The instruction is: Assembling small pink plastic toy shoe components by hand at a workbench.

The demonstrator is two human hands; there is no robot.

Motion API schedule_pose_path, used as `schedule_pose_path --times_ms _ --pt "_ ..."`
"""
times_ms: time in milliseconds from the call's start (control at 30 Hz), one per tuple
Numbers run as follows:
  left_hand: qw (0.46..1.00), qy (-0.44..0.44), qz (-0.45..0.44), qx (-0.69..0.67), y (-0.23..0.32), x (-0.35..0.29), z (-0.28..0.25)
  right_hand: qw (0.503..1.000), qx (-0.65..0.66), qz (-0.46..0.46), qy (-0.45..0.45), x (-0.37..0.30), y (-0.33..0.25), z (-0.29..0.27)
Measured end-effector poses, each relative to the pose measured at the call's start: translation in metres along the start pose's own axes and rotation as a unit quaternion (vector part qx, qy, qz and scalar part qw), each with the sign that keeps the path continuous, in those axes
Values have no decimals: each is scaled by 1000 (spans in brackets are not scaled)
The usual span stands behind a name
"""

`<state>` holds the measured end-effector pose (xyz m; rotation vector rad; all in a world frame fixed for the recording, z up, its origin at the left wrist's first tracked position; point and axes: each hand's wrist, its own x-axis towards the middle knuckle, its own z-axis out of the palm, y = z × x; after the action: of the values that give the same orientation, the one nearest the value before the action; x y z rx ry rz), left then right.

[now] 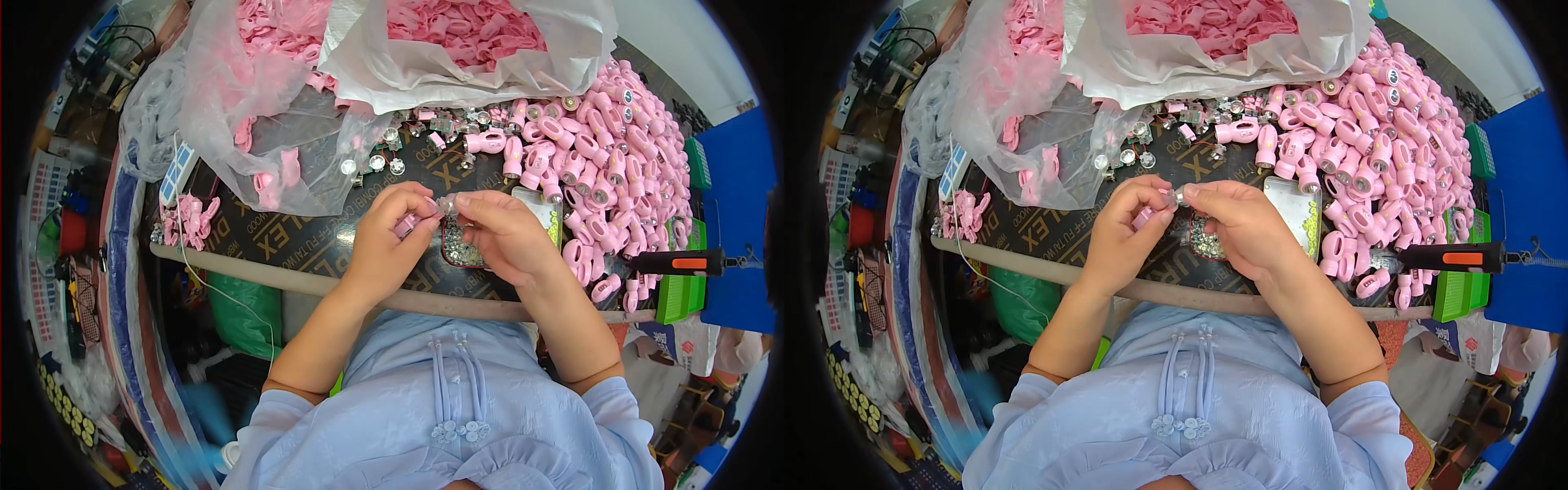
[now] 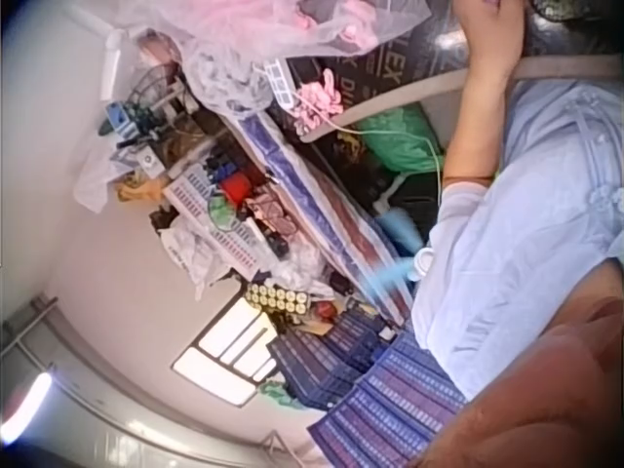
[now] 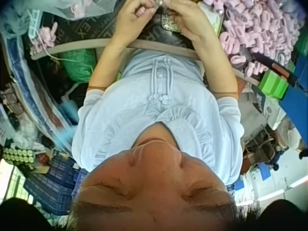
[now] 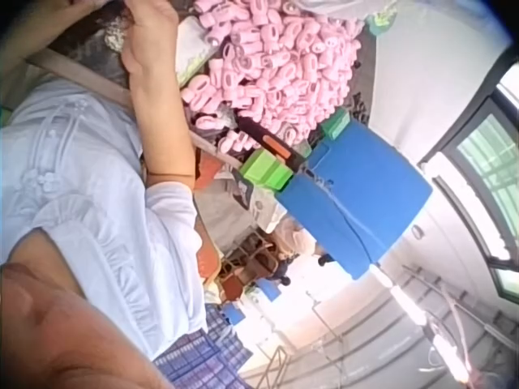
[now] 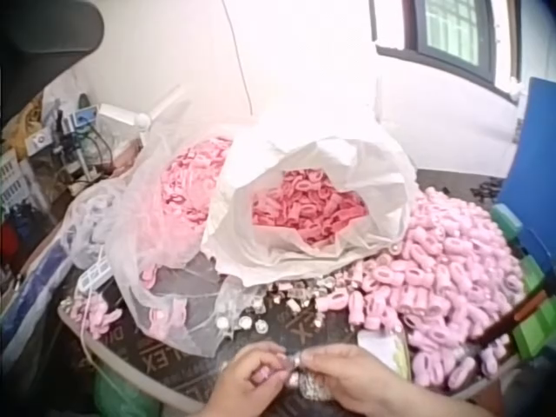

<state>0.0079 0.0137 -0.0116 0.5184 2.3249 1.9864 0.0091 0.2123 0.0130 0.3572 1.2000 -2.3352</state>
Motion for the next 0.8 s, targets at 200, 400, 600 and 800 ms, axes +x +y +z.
schedule_pose_path --times_ms 200,400,600,800 --pt "998 -12 44 34 5 1 1 996 -41 -67 30 -5 1 5" --pt "997 26 -59 43 18 -4 5 980 -113 -158 41 0 15 0" --pt "997 19 -52 58 22 -6 6 932 -278 -228 50 -4 14 6" --pt "995 63 -33 -64 13 -6 16 859 -398 -320 40 -2 17 11"
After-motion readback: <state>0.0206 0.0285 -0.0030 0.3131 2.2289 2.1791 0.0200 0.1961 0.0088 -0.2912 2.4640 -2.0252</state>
